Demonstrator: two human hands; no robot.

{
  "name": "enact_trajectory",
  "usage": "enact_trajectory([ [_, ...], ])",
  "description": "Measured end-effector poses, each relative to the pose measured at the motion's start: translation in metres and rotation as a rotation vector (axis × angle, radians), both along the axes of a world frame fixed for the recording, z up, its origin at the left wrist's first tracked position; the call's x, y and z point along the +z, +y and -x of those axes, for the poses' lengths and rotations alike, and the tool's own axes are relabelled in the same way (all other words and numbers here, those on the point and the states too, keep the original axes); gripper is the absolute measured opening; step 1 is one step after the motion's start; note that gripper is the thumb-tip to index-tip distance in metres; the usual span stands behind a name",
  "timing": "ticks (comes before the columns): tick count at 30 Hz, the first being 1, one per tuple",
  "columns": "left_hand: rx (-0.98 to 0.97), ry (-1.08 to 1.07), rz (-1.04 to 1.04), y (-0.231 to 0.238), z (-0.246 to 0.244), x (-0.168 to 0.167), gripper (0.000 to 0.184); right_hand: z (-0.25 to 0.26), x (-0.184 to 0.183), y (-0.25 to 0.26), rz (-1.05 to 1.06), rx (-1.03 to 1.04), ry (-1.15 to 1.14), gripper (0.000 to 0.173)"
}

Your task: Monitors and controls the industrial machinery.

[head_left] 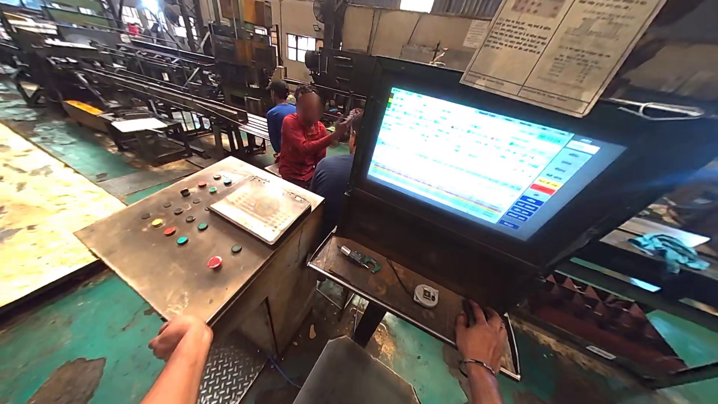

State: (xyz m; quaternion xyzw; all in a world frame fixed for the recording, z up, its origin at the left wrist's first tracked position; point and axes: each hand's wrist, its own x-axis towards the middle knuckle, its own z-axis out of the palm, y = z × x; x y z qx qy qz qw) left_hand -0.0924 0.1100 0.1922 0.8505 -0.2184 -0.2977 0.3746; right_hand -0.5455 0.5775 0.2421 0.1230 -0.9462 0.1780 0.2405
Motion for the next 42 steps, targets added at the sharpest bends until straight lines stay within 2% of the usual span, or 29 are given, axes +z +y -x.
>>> enact_trajectory([
  [22, -0.062, -0.06, -0.008, -0.0014, -0.0032, -0.0066, 0.041, -0.0011, 0.0021, -0.0004, 0.012, 0.012, -0.008, 0.043],
  [42, -0.046, -0.012, 0.008, 0.0023, -0.0029, 0.0008, 0.038, 0.0028, -0.0038, 0.0001, -0.019, -0.006, 0.017, 0.043],
])
